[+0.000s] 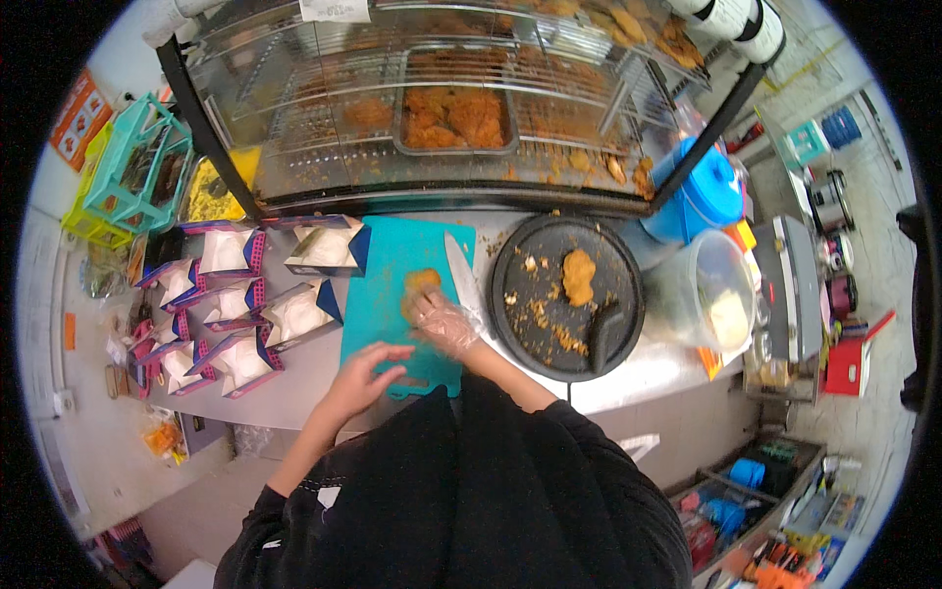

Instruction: The person retrieves white buns from a cooler, places them into takeaway boxes, and adds fried chicken pieces and green vegetables. They scoop cooked rice into a small bowl, wrap it, and place it into boxes. The person repeatedly opens boxes, adds items, closes them, and stacks them on the counter.

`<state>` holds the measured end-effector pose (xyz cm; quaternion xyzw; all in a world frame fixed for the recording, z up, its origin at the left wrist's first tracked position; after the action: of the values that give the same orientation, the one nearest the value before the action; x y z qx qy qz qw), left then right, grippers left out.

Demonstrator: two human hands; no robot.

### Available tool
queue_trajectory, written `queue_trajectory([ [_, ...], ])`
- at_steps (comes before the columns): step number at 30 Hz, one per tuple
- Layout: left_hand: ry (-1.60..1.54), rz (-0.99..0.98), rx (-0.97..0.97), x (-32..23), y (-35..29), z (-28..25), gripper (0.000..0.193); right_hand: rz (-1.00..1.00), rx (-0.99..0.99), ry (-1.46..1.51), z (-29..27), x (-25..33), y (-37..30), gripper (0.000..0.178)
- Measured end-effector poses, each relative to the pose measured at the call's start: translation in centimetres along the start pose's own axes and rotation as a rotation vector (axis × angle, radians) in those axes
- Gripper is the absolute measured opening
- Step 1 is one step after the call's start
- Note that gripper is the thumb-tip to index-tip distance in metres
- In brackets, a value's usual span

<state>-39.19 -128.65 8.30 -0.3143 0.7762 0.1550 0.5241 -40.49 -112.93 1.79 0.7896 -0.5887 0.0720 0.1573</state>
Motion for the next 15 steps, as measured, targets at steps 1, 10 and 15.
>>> queue_trajectory([
  [1, 0.040, 0.055, 0.004, 0.3, 0.2, -1.0, 0.030, 0.030, 0.172, 0.178, 0.9, 0.2, -0.3, 0.069],
  [10, 0.472, 0.132, -0.244, 5.6, 7.1, -0.6, 0.060, 1.183, -0.191, -0.071, -11.1, -20.4, -12.8, 0.081],
  [15, 0.502, 0.193, -0.169, 6.6, 9.6, 1.6, 0.067, 1.134, -0.327, -0.061, -10.6, -16.9, -12.3, 0.080],
])
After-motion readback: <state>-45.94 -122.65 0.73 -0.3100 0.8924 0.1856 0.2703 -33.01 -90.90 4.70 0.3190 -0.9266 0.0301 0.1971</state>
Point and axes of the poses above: each hand's wrist, its own y-axis towards the middle knuckle, its own z-axis out of the palm, x = y × z, the point moved 7 cm from there along y, towards the middle knuckle, and after that the axes turned 3 degrees about z, right-handed, at the moved point
